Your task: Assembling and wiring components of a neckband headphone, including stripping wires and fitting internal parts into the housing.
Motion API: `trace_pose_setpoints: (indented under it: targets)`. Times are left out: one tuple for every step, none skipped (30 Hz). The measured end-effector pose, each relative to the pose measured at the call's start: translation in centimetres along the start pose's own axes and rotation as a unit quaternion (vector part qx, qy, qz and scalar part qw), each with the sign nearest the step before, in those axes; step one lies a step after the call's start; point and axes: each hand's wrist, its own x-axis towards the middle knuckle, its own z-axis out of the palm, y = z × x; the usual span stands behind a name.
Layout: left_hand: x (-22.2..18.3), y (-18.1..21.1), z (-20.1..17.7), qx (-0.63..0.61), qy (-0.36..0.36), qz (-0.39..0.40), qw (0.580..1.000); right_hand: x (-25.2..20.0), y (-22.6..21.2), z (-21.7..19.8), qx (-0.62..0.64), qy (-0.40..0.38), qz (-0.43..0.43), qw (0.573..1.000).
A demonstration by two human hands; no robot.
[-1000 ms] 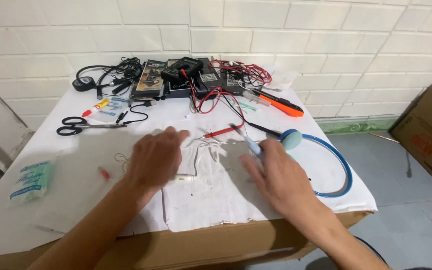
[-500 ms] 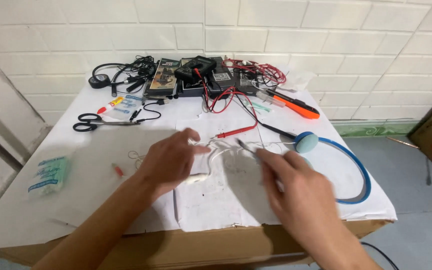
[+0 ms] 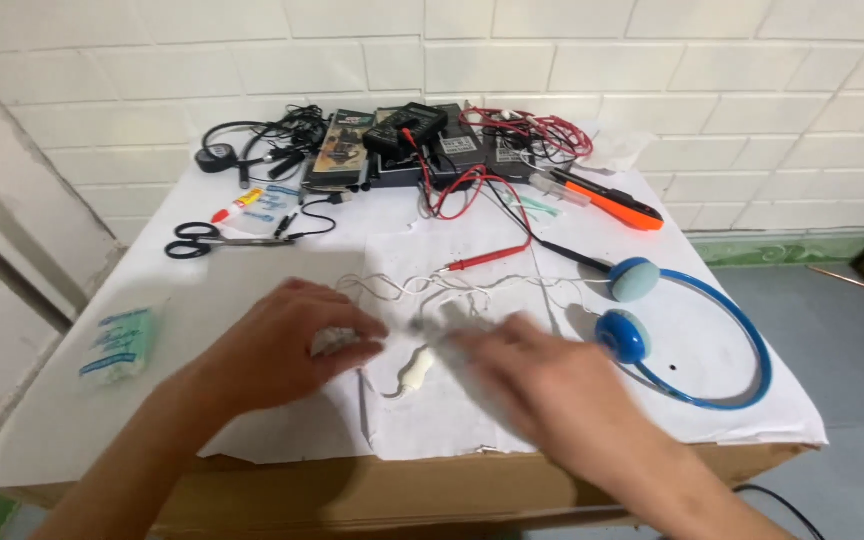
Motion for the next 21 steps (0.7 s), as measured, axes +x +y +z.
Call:
trace_pose_setpoints:
  targets:
    - [-0.2,0.9,0.7,-0.002,-0.002,0.002,1.000,-0.3,0.0,0.3,-0.001,-0.001,0.003,1.000]
    - [-0.4,1.6,1.1,0.017,0.026,0.031,0.999,-0.4,-0.1,0.6,-0.035,-0.015,0.007,0.999]
    - [-0.7,2.2,1.6,0.035,0.054,0.059,0.996,-0.4,-0.2,0.9,-0.070,-0.029,0.011,0.997]
    - [-1.1,2.5,2.1,0.037,0.055,0.056,0.996,-0.8,0.1,0.9,-0.068,-0.030,0.007,0.997]
    - [-1.5,2.8,2.6,0.075,0.058,0.109,0.990,-1.3,0.4,0.8,-0.099,-0.022,0.048,0.994]
    - [-1.8,3.1,3.3,0.111,0.060,0.162,0.979,-1.8,0.8,0.6,-0.131,-0.014,0.089,0.987]
    - [-2.1,3.4,3.5,0.111,0.061,0.159,0.979,-1.8,0.4,0.4,-0.131,-0.015,0.086,0.988]
    - [-2.5,3.6,3.6,0.119,0.056,0.141,0.981,-1.8,-0.1,0.2,-0.081,0.003,0.060,0.995]
    - [-2.9,3.9,3.8,0.127,0.051,0.123,0.983,-1.9,-0.6,0.0,-0.031,0.022,0.034,0.999]
    - [-2.8,4.3,4.1,0.127,0.050,0.123,0.983,-2.1,-0.5,0.4,-0.030,0.021,0.034,0.999]
    - [-2.8,4.8,4.5,0.123,0.102,0.093,0.983,-2.4,-0.4,0.7,-0.050,-0.012,0.045,0.998]
    - [-2.8,5.1,4.7,0.120,0.155,0.063,0.979,-2.5,-0.2,1.1,-0.070,-0.045,0.054,0.995]
    - [-2.4,5.1,5.5,0.120,0.155,0.062,0.979,-3.2,0.2,0.9,-0.069,-0.045,0.053,0.995]
    - [-2.0,4.9,6.2,0.134,0.162,0.080,0.974,-3.7,0.6,0.7,-0.083,-0.033,0.091,0.992]
    - [-1.8,4.7,6.7,0.148,0.168,0.098,0.970,-4.1,1.0,0.5,-0.098,-0.021,0.130,0.987]
    - [-1.5,4.9,7.3,0.154,0.171,0.093,0.969,-4.0,0.7,0.5,-0.095,-0.019,0.122,0.988]
    - [-1.2,5.2,7.8,0.206,0.141,0.076,0.965,-4.0,0.5,0.4,-0.140,-0.001,0.189,0.972]
    - [-0.7,5.5,8.5,0.255,0.111,0.059,0.959,-4.1,0.3,0.2,-0.185,0.019,0.257,0.949]
    - [-0.2,5.2,7.7,0.259,0.114,0.056,0.957,-3.3,0.5,0.4,-0.184,0.022,0.251,0.950]
    - [0.1,5.1,7.1,0.107,0.229,0.150,0.956,-2.8,0.6,0.5,-0.121,0.008,0.230,0.966]
    - [0.6,4.9,6.6,-0.049,0.333,0.240,0.911,-2.3,0.8,0.6,-0.057,-0.005,0.208,0.976]
